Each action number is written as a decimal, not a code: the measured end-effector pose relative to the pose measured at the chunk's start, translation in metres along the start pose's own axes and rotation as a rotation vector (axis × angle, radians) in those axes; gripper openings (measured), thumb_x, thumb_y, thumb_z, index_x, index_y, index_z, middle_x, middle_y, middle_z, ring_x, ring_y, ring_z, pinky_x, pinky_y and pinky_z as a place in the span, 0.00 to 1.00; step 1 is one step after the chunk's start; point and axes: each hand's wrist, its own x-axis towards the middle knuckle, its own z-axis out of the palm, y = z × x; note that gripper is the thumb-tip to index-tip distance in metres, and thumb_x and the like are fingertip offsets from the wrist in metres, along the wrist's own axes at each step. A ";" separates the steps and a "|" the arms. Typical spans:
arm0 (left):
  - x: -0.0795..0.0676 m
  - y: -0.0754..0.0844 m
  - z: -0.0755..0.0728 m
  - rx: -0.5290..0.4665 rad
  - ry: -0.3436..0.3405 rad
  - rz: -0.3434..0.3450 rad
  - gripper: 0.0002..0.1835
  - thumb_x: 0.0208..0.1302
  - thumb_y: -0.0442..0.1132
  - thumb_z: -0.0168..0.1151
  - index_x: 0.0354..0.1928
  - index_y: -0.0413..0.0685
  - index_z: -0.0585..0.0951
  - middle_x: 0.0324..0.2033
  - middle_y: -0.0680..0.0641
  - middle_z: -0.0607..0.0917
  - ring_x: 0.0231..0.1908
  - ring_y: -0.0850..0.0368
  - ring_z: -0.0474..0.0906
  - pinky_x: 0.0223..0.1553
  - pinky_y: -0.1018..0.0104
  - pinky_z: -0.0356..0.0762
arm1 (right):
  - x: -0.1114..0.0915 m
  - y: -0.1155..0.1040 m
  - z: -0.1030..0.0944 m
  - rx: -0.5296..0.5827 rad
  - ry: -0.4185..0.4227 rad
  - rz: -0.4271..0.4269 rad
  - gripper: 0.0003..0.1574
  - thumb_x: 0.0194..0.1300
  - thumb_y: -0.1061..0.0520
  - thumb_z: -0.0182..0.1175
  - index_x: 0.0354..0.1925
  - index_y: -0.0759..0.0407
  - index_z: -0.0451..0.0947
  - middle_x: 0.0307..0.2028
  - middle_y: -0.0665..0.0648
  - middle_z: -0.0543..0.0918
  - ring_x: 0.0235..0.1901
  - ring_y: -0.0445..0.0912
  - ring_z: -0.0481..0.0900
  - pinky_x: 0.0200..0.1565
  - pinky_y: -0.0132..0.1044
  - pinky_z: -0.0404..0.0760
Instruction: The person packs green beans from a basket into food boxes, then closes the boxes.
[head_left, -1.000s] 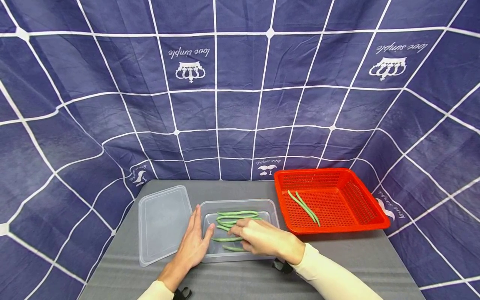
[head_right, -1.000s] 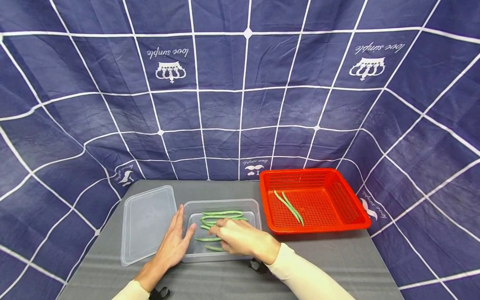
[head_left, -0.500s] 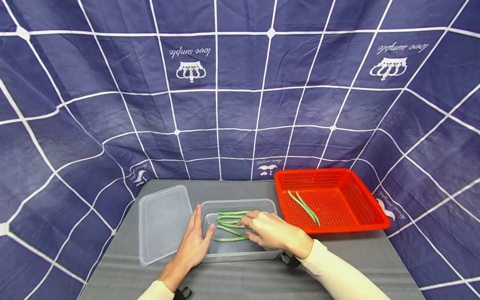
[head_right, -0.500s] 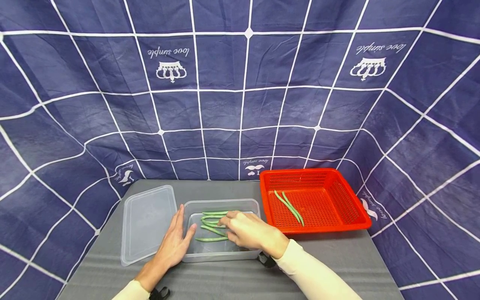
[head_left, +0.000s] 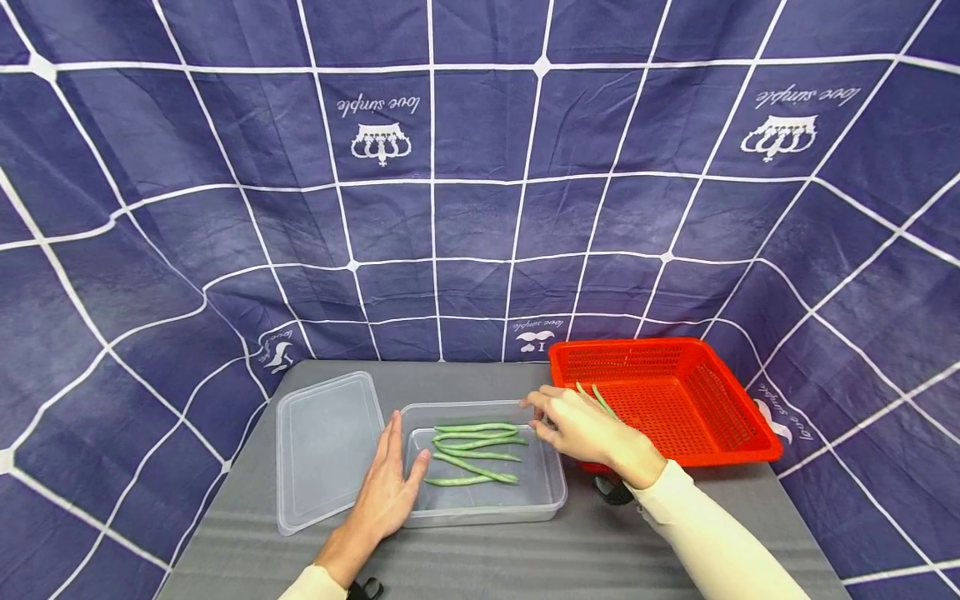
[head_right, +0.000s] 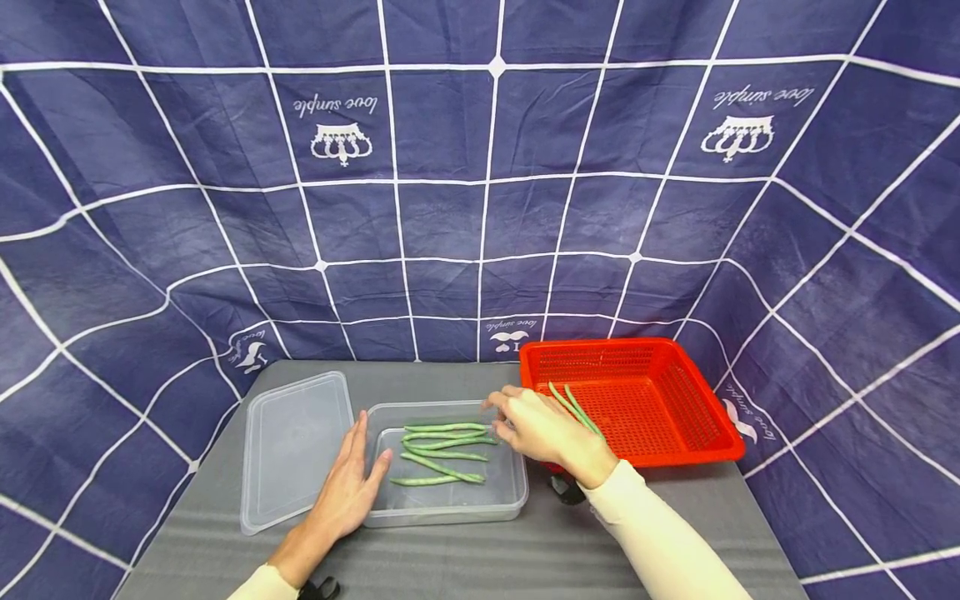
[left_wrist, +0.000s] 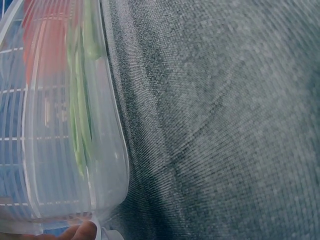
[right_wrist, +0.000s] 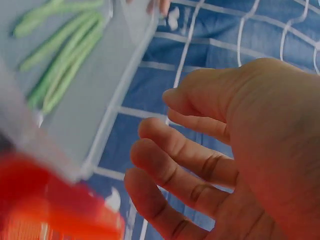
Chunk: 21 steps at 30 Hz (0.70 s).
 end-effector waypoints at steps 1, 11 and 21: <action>0.000 0.000 0.000 0.004 0.004 0.003 0.48 0.91 0.52 0.59 0.96 0.37 0.48 0.93 0.31 0.58 0.90 0.28 0.62 0.88 0.30 0.66 | -0.001 0.006 -0.004 0.010 0.001 0.022 0.18 0.77 0.61 0.74 0.61 0.51 0.91 0.41 0.45 0.90 0.36 0.35 0.86 0.39 0.33 0.84; -0.002 0.002 0.002 0.001 0.018 0.021 0.47 0.92 0.53 0.58 0.95 0.36 0.49 0.93 0.30 0.59 0.89 0.27 0.64 0.86 0.29 0.66 | -0.008 0.078 -0.025 0.045 0.064 0.150 0.16 0.76 0.64 0.73 0.60 0.61 0.91 0.36 0.44 0.88 0.36 0.38 0.83 0.43 0.39 0.85; 0.000 0.000 0.003 0.007 0.037 0.025 0.47 0.92 0.53 0.59 0.95 0.36 0.51 0.92 0.30 0.60 0.89 0.26 0.65 0.86 0.29 0.67 | -0.012 0.137 -0.020 0.099 0.014 0.195 0.22 0.68 0.70 0.72 0.59 0.66 0.90 0.34 0.48 0.89 0.34 0.39 0.82 0.44 0.39 0.84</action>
